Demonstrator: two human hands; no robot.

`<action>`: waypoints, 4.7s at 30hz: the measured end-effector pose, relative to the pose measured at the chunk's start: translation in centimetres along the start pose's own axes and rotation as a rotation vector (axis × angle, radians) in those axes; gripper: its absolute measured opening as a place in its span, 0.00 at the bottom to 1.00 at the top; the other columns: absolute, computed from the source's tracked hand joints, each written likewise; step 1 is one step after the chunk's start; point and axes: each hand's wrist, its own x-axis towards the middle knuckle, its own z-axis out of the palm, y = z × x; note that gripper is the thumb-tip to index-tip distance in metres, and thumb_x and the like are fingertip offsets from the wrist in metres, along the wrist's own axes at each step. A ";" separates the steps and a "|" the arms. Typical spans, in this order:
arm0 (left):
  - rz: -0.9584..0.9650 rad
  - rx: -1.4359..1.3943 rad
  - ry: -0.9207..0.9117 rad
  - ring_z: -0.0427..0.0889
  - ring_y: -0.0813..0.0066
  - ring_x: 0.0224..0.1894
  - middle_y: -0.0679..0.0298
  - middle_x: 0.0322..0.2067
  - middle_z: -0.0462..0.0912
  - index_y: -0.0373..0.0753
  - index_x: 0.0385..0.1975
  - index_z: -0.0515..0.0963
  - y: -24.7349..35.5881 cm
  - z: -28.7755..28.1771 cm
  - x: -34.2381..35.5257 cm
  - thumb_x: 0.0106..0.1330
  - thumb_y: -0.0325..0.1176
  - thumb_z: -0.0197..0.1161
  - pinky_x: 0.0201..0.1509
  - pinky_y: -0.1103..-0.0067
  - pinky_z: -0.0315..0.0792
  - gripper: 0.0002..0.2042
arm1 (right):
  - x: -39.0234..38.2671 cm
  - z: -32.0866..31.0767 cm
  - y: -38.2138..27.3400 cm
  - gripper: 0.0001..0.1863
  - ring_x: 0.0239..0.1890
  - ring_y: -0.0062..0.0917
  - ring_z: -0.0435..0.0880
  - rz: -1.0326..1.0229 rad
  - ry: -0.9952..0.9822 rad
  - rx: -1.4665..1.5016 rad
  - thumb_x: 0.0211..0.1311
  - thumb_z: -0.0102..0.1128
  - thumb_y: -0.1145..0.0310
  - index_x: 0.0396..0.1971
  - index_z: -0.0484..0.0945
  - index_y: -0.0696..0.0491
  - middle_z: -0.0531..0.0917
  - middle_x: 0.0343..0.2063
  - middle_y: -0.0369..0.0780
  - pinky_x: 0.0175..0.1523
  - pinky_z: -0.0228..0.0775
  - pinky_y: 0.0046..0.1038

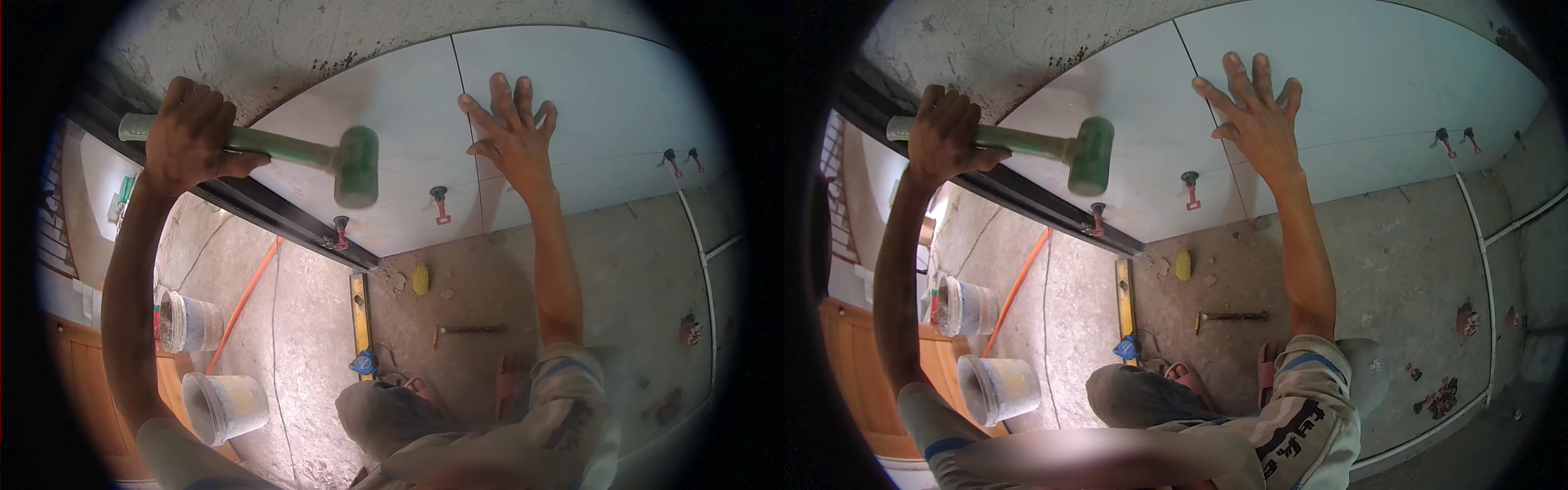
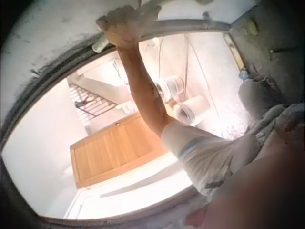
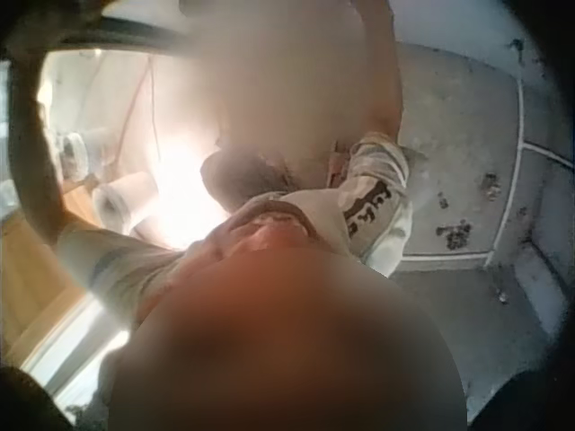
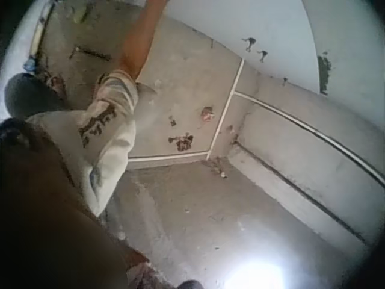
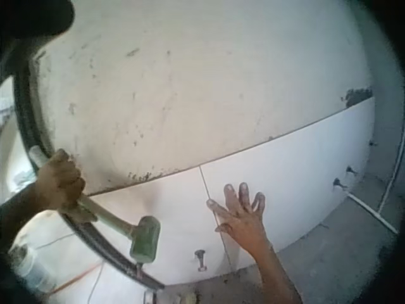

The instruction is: Installing ceramic wall tiles using a rubber mallet and spacers.

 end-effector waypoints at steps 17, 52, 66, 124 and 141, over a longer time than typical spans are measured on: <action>0.018 -0.052 0.044 0.66 0.67 0.21 0.63 0.16 0.64 0.40 0.16 0.69 0.0 1.3 0.7 0.50 0.66 0.60 0.35 0.72 0.61 0.30 | -0.1 0.0 -0.1 0.48 0.75 0.35 0.42 0.029 0.018 -0.007 0.38 0.74 0.60 0.63 0.61 0.15 0.49 0.73 0.30 0.61 0.44 0.65; 0.010 -0.070 0.068 0.66 0.70 0.19 0.66 0.14 0.64 0.42 0.13 0.69 0.5 0.4 0.4 0.52 0.67 0.60 0.34 0.73 0.60 0.30 | 4.7 1.5 -1.4 0.50 0.71 0.61 0.30 0.305 0.413 0.259 0.50 0.64 0.37 0.71 0.49 0.33 0.35 0.70 0.57 0.61 0.32 0.70; -0.043 0.064 -0.018 0.66 0.61 0.22 0.61 0.17 0.60 0.41 0.16 0.62 0.3 1.3 -1.2 0.59 0.65 0.54 0.33 0.67 0.60 0.29 | -0.5 7.6 -14.4 0.53 0.70 0.64 0.33 0.629 0.192 0.442 0.63 0.55 0.46 0.67 0.36 0.70 0.34 0.66 0.68 0.63 0.36 0.66; 0.221 -0.179 0.096 0.68 0.71 0.20 0.66 0.15 0.64 0.41 0.15 0.68 3.3 0.7 6.9 0.43 0.67 0.64 0.31 0.73 0.64 0.31 | -5.9 6.5 -1.1 0.49 0.69 0.59 0.47 0.385 0.268 0.264 0.49 0.68 0.44 0.69 0.56 0.43 0.47 0.68 0.59 0.62 0.45 0.61; 0.248 -0.104 0.373 0.73 0.68 0.23 0.62 0.17 0.68 0.40 0.17 0.68 4.8 0.9 8.4 0.56 0.71 0.54 0.32 0.72 0.65 0.33 | -6.7 6.3 -0.4 0.57 0.72 0.57 0.38 0.348 0.128 0.236 0.39 0.70 0.42 0.71 0.51 0.41 0.38 0.70 0.59 0.63 0.40 0.64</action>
